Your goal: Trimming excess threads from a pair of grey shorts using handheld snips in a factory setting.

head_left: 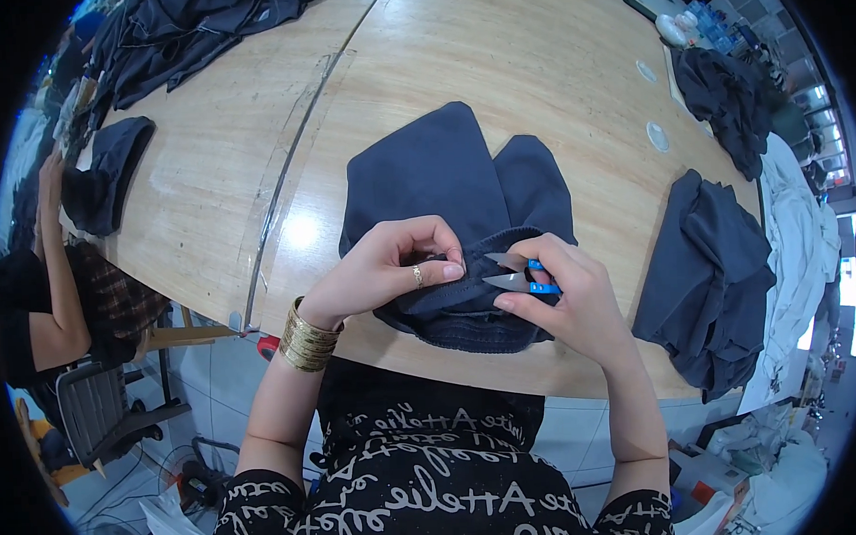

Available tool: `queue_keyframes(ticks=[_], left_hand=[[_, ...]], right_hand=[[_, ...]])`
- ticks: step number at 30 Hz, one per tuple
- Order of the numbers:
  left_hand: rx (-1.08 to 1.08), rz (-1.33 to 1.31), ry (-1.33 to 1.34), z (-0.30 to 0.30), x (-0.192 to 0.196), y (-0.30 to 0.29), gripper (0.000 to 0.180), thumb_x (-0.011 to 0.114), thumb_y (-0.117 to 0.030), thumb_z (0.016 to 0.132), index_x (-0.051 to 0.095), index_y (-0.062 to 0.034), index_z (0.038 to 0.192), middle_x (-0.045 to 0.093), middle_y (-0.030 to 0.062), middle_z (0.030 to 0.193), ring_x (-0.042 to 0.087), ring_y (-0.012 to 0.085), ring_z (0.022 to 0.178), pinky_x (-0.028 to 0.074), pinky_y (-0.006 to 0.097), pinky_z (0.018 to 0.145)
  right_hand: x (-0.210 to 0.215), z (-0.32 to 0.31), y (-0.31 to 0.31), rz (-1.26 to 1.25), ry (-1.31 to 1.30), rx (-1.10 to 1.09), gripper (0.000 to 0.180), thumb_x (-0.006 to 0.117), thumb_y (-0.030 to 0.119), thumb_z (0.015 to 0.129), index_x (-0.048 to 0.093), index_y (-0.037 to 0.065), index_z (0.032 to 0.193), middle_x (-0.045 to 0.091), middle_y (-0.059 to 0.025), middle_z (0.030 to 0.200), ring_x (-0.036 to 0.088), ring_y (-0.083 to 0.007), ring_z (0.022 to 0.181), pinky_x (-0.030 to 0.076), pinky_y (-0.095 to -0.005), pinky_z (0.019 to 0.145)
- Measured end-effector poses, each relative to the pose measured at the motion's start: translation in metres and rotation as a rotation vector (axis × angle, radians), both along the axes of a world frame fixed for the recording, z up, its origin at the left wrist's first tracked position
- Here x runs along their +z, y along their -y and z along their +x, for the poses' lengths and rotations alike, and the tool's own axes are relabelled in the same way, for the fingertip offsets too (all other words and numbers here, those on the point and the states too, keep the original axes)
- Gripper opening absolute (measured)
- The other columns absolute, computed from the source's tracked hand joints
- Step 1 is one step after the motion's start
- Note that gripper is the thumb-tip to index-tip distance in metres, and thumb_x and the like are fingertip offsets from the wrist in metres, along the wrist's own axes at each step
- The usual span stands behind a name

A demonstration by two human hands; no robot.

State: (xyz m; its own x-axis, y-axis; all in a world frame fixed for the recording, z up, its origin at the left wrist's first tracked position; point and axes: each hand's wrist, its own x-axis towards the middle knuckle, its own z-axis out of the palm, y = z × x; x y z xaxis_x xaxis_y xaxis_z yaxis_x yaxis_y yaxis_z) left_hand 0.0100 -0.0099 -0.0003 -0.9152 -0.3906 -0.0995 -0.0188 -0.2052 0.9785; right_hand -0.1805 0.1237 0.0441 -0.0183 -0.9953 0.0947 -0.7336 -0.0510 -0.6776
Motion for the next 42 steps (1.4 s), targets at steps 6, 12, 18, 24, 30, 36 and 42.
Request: queue_keyframes(ticks=[6, 12, 18, 24, 30, 36, 42], left_hand=[[0.016, 0.030, 0.015, -0.002, -0.003, -0.001, 0.010, 0.062, -0.009, 0.088, 0.057, -0.0003, 0.091, 0.061, -0.0009, 0.083, 0.054, 0.0015, 0.077, 0.044, 0.016, 0.069], [0.076, -0.028, 0.029, 0.000, -0.003, -0.002, 0.007, 0.061, -0.007, 0.088, 0.057, -0.0006, 0.088, 0.062, 0.0011, 0.086, 0.057, 0.0033, 0.080, 0.045, 0.017, 0.070], [0.225, -0.384, -0.023, 0.063, 0.015, 0.012, 0.015, 0.068, -0.017, 0.082, 0.063, -0.0021, 0.082, 0.068, 0.0087, 0.088, 0.064, 0.0125, 0.076, 0.049, 0.024, 0.069], [-0.286, -0.209, 0.613, 0.161, 0.033, 0.019, 0.022, 0.070, -0.021, 0.079, 0.069, -0.0049, 0.094, 0.068, 0.0021, 0.072, 0.062, 0.0126, 0.058, 0.048, 0.024, 0.057], [0.298, -0.439, 0.349, 0.103, 0.020, 0.006, 0.026, 0.064, -0.021, 0.085, 0.066, -0.0079, 0.108, 0.066, 0.0055, 0.096, 0.059, 0.0116, 0.083, 0.047, 0.025, 0.075], [0.328, -0.787, 0.291, 0.018, 0.001, -0.002, 0.025, 0.063, -0.022, 0.086, 0.064, -0.0025, 0.102, 0.064, 0.0113, 0.095, 0.056, 0.0227, 0.090, 0.045, 0.030, 0.078], [0.077, -0.167, 0.139, -0.004, 0.010, -0.012, 0.021, 0.066, -0.014, 0.085, 0.063, 0.0024, 0.098, 0.066, 0.0030, 0.083, 0.057, 0.0080, 0.073, 0.046, 0.023, 0.066]], right_hand=[[-0.013, 0.022, -0.004, 0.031, 0.253, -0.124, 0.029, 0.075, 0.011, 0.070, 0.058, 0.006, 0.092, 0.058, -0.0047, 0.077, 0.057, -0.0192, 0.065, 0.045, -0.0309, 0.060], [-0.021, 0.024, 0.005, -0.043, -0.011, 0.014, 0.026, 0.066, 0.000, 0.072, 0.053, 0.005, 0.094, 0.060, -0.0078, 0.079, 0.061, -0.0267, 0.071, 0.047, -0.0318, 0.060], [-0.025, 0.016, -0.003, 0.134, 0.451, -0.202, 0.014, 0.059, 0.005, 0.086, 0.050, 0.003, 0.096, 0.060, -0.0081, 0.079, 0.058, -0.0132, 0.071, 0.044, -0.0253, 0.066], [-0.017, 0.009, -0.018, 0.248, 0.672, -0.133, 0.010, 0.058, 0.009, 0.089, 0.051, 0.003, 0.093, 0.058, -0.0016, 0.078, 0.051, -0.0074, 0.071, 0.041, -0.0228, 0.065], [0.003, 0.011, -0.021, 0.544, 0.316, 0.276, 0.012, 0.061, 0.012, 0.087, 0.061, 0.001, 0.084, 0.060, -0.0044, 0.071, 0.052, -0.0094, 0.065, 0.043, -0.0241, 0.061], [0.018, 0.014, -0.016, 0.116, 0.491, -0.311, 0.007, 0.065, 0.006, 0.083, 0.065, 0.001, 0.088, 0.059, -0.0020, 0.073, 0.051, -0.0072, 0.065, 0.040, -0.0202, 0.060], [0.013, 0.002, -0.021, -0.065, 0.350, -0.412, 0.014, 0.067, 0.002, 0.077, 0.066, 0.002, 0.092, 0.058, 0.0000, 0.086, 0.041, -0.0036, 0.059, 0.034, -0.0191, 0.054]])
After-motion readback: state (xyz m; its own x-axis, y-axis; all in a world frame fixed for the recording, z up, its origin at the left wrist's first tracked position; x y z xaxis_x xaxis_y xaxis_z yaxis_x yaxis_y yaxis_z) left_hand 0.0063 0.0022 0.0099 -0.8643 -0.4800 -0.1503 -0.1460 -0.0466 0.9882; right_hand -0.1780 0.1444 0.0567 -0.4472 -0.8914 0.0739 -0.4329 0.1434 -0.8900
